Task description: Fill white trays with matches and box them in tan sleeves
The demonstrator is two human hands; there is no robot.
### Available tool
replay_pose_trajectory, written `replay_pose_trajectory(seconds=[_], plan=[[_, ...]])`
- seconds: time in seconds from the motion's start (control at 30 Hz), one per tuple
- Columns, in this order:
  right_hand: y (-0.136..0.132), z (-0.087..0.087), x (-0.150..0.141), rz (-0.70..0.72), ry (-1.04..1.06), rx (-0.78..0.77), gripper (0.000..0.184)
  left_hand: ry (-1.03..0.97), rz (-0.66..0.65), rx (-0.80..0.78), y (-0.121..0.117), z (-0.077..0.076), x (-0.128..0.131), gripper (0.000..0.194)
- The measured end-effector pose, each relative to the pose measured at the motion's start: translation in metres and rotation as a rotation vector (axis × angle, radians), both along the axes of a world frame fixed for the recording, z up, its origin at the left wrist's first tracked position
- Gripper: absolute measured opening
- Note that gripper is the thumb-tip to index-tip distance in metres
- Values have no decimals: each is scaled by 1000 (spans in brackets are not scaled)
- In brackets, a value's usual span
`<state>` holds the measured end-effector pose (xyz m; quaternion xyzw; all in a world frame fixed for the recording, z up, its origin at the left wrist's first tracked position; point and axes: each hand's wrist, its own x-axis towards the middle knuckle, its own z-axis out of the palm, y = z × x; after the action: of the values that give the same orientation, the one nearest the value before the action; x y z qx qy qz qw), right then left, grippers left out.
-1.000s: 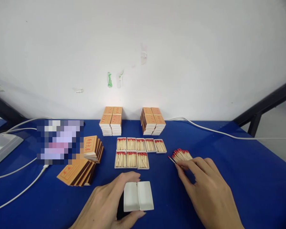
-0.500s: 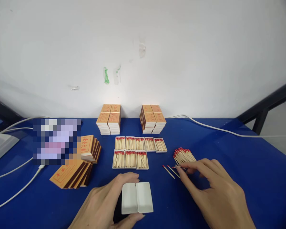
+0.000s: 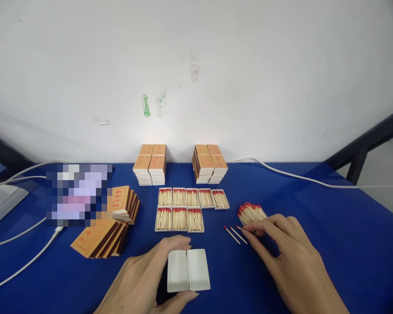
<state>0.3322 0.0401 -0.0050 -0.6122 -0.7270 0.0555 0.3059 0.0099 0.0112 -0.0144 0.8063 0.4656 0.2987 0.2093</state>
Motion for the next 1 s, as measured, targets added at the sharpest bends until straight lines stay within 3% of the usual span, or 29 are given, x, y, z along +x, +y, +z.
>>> replay_pose_trajectory(seconds=[0.2, 0.53, 0.73, 1.0], plan=[[2, 0, -9, -21, -24, 58, 37, 6, -9, 14, 0, -1, 1, 65], [2, 4, -15, 33, -8, 26, 30, 19, -11, 7, 1, -2, 0, 67], [0, 9, -19, 59, -6, 27, 34, 8, -2, 6, 1, -2, 2, 73], [0, 13, -15, 26, 6, 40, 37, 11, -3, 8, 0, 0, 0, 66]])
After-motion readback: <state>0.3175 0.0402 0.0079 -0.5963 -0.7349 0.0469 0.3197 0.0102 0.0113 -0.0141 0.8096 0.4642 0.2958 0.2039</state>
